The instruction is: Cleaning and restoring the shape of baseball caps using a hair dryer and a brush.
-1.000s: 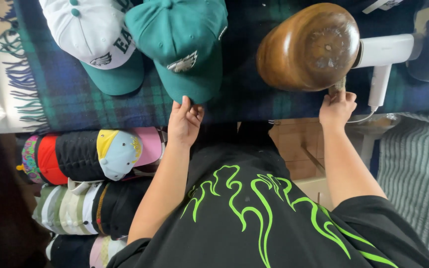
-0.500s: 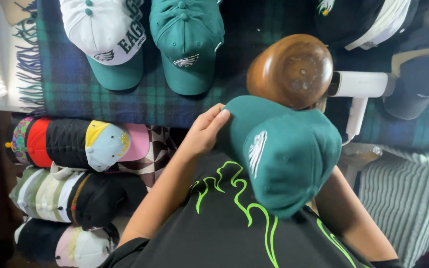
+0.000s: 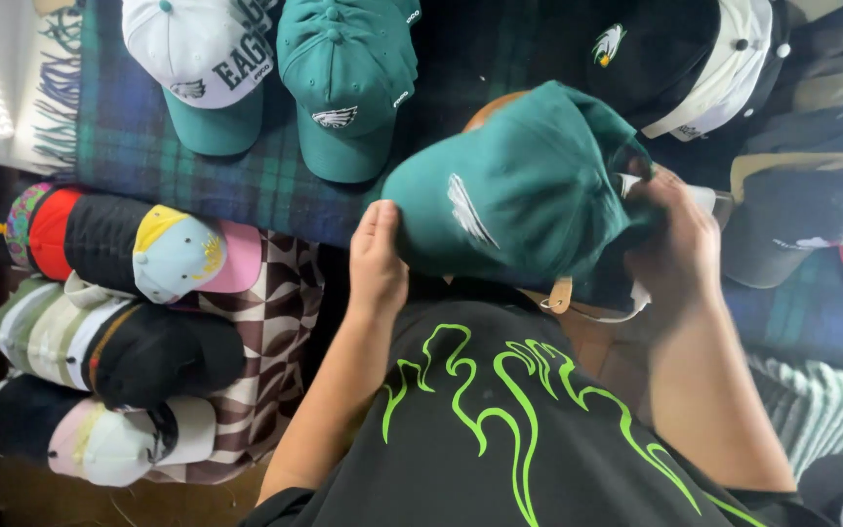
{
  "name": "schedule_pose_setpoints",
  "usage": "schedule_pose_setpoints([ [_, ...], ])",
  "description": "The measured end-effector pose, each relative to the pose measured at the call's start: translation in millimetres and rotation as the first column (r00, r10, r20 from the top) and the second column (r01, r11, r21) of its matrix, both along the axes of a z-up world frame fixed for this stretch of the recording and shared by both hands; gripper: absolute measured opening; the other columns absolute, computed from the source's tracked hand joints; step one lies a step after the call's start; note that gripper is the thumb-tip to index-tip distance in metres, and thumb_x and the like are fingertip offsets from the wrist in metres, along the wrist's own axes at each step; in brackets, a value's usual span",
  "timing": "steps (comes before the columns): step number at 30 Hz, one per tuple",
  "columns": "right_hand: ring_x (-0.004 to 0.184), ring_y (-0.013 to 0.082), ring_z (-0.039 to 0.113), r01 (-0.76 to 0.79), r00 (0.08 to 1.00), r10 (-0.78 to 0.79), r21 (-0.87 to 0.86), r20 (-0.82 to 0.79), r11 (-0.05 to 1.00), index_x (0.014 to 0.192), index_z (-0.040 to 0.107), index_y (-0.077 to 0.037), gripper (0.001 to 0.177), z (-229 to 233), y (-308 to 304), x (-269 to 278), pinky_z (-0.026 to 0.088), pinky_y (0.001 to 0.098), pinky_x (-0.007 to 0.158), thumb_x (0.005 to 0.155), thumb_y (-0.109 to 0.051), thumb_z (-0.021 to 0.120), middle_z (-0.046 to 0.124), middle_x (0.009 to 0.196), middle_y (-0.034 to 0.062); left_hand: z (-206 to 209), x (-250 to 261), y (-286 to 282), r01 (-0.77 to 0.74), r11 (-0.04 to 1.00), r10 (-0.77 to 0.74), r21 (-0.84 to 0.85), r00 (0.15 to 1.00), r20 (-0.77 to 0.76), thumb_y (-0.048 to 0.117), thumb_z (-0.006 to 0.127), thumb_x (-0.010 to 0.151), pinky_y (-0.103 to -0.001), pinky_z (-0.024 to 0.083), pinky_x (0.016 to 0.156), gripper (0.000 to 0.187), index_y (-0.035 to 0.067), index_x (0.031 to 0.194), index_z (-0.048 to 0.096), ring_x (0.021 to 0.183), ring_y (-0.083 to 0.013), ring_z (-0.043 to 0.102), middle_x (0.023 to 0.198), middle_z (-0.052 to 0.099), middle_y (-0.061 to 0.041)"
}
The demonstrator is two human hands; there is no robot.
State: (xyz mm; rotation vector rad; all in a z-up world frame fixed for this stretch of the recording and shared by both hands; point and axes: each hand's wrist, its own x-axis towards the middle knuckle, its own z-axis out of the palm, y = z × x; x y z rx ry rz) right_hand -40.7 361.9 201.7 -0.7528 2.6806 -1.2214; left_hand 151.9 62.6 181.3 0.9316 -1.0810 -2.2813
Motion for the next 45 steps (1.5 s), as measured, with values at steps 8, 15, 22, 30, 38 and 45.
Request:
schedule_pose_setpoints([
  [8, 0.103, 0.0075, 0.064, 0.186, 0.794, -0.08, -0.116, 0.603, 0.976, 0.124, 0.072, -0.018, 0.034, -5.0, -110.3, -85.4, 0.051, 0.0229, 0.089, 0.095, -0.029, 0.06, 0.071, 0.115, -0.0035, -19.7, -12.4, 41.8, -0.043, 0.996, 0.023, 0.074, 0.966, 0.258, 0.035, 0.066, 0.098, -0.024, 0.044, 0.053, 0.023, 0.015, 0.091, 0.061, 0.061, -0.0073, 0.048, 0.07, 0.044, 0.005],
  [15, 0.087, 0.0041, 0.06, 0.025, 0.836, 0.044, -0.118, 0.546, 0.993, 0.109, 0.076, -0.022, 0.019, -35.3, -118.5, -97.8, 0.048, 0.0213, 0.079, 0.104, -0.021, 0.058, 0.072, 0.103, -0.007, -8.8, 7.2, 77.4, -0.029, 0.997, 0.001, 0.065, 0.916, 0.402, 0.03, 0.076, 0.09, -0.023, 0.051, 0.049, 0.032, 0.012, 0.08, 0.052, 0.057, -0.0102, 0.054, 0.064, 0.048, -0.002],
  [22, 0.099, 0.005, 0.068, -0.012, 0.841, 0.041, -0.057, 0.539, 0.998, 0.109, 0.079, -0.022, 0.025, -92.1, -125.5, -140.9, 0.051, 0.0238, 0.084, 0.095, -0.04, 0.068, 0.077, 0.11, -0.0055, -55.0, 2.9, 100.8, -0.044, 0.941, -0.134, 0.337, 0.863, 0.487, 0.033, 0.072, 0.094, -0.036, 0.065, 0.087, 0.04, 0.016, 0.078, 0.04, 0.063, -0.0107, 0.057, 0.071, 0.047, -0.001],
  [30, 0.128, 0.0295, 0.056, -0.414, 0.723, 0.345, -0.025, 0.598, 0.91, 0.144, 0.057, -0.023, 0.056, 22.8, -142.6, -95.2, 0.042, 0.0432, 0.106, 0.101, -0.053, 0.038, 0.06, 0.141, 0.01, -38.8, -1.8, 112.0, 0.061, 0.932, -0.257, 0.356, 0.805, 0.535, 0.04, 0.063, 0.099, -0.031, 0.062, 0.087, 0.033, 0.011, 0.091, 0.049, 0.099, -0.0273, 0.078, 0.09, 0.064, -0.007],
  [38, 0.117, 0.0193, 0.06, -0.216, 0.785, 0.422, -0.437, 0.453, 0.873, 0.13, 0.067, -0.011, 0.056, -39.5, -117.8, -95.2, 0.049, 0.0333, 0.102, 0.104, -0.053, 0.04, 0.066, 0.127, 0.007, -43.4, 8.3, 101.8, 0.133, 0.928, -0.299, 0.347, 0.822, 0.485, 0.037, 0.068, 0.093, -0.027, 0.06, 0.085, 0.039, 0.007, 0.115, 0.058, 0.093, -0.0215, 0.075, 0.101, 0.07, -0.01],
  [45, 0.136, 0.0221, 0.054, 0.067, 0.845, 0.278, -0.606, 0.457, 0.792, 0.14, 0.058, -0.009, 0.049, -67.0, -83.8, -49.1, 0.043, 0.0354, 0.116, 0.11, -0.045, 0.045, 0.058, 0.144, 0.008, -45.8, 0.7, 94.0, 0.345, 0.934, -0.293, 0.093, 0.59, 0.753, 0.043, 0.066, 0.091, -0.03, 0.056, 0.076, 0.046, 0.006, 0.118, 0.06, 0.097, -0.0171, 0.076, 0.11, 0.068, -0.005],
])
